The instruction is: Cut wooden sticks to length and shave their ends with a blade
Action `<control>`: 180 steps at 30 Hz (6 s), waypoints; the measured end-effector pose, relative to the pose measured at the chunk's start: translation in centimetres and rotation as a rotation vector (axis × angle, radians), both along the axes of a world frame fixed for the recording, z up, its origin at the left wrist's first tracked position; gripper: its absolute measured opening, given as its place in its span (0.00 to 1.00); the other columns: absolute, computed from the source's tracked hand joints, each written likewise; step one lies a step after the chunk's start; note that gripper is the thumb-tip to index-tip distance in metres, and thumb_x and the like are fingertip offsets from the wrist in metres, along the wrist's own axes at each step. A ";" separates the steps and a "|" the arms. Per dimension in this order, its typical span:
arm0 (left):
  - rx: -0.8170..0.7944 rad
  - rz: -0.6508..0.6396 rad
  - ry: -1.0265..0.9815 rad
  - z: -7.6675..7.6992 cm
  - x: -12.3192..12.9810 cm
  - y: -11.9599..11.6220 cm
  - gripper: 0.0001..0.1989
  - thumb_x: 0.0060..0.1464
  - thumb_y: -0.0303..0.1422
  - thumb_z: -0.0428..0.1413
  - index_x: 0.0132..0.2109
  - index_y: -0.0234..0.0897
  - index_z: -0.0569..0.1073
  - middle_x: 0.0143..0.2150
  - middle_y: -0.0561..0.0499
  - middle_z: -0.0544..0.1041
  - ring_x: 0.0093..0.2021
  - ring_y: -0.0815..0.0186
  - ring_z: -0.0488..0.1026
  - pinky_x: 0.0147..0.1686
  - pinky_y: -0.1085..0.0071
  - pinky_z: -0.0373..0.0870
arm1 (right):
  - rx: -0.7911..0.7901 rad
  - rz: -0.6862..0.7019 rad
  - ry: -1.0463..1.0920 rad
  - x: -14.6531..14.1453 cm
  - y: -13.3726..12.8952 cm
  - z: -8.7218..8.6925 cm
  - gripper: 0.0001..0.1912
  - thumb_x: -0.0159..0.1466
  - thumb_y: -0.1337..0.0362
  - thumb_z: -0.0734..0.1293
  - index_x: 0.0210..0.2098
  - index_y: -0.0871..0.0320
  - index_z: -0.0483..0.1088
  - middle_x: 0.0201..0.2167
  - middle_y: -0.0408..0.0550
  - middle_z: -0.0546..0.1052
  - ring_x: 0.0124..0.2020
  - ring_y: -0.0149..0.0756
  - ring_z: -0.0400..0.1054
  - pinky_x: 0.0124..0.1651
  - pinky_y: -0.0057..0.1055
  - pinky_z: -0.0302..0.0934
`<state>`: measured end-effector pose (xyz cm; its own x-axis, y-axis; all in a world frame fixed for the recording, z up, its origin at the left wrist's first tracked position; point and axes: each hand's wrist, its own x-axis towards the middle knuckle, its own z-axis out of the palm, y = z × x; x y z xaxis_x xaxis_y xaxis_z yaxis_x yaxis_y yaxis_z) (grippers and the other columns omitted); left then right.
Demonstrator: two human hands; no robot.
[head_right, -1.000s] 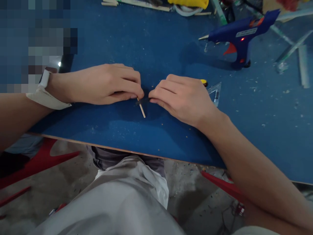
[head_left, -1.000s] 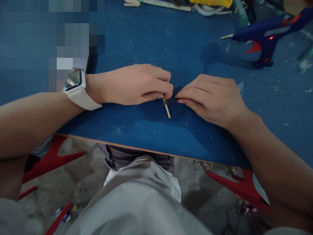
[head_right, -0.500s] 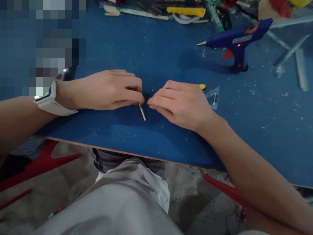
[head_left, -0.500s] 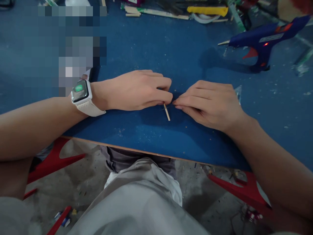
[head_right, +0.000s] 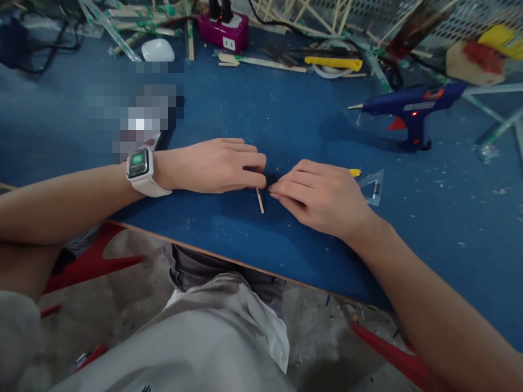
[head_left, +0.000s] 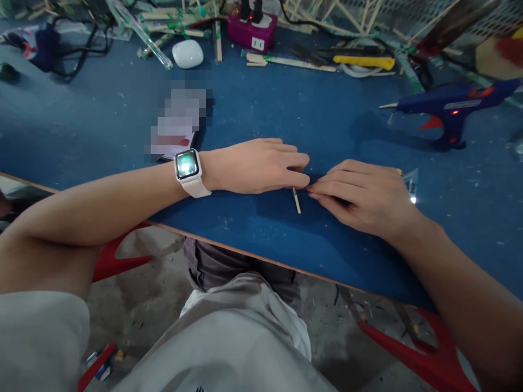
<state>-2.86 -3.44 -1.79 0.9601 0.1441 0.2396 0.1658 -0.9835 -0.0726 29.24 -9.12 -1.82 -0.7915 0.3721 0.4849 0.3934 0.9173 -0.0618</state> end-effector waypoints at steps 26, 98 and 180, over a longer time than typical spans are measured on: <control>0.302 -0.049 -0.053 0.2 0.3 -0.7 0.16 0.94 0.27 0.53 0.62 0.42 0.87 0.52 0.48 0.90 0.44 0.60 0.83 0.47 0.60 0.73 | -0.048 -0.027 -0.024 -0.3 0.0 0.2 0.08 0.84 0.70 0.76 0.51 0.49 0.86 0.46 0.42 0.94 0.46 0.42 0.90 0.49 0.40 0.84; 0.315 -0.021 -0.020 1.0 0.3 -1.2 0.14 0.92 0.25 0.56 0.64 0.44 0.86 0.51 0.50 0.90 0.45 0.62 0.83 0.47 0.61 0.71 | -0.070 -0.047 -0.048 -0.1 0.1 0.1 0.07 0.87 0.65 0.74 0.51 0.49 0.86 0.45 0.44 0.93 0.46 0.44 0.89 0.50 0.41 0.83; -0.285 0.034 -0.046 0.3 -0.9 0.6 0.25 0.95 0.44 0.44 0.62 0.50 0.86 0.57 0.44 0.88 0.53 0.53 0.86 0.61 0.54 0.81 | -0.188 -0.173 -0.071 -0.6 -0.5 0.7 0.12 0.90 0.59 0.72 0.54 0.43 0.92 0.48 0.41 0.94 0.49 0.48 0.89 0.51 0.48 0.83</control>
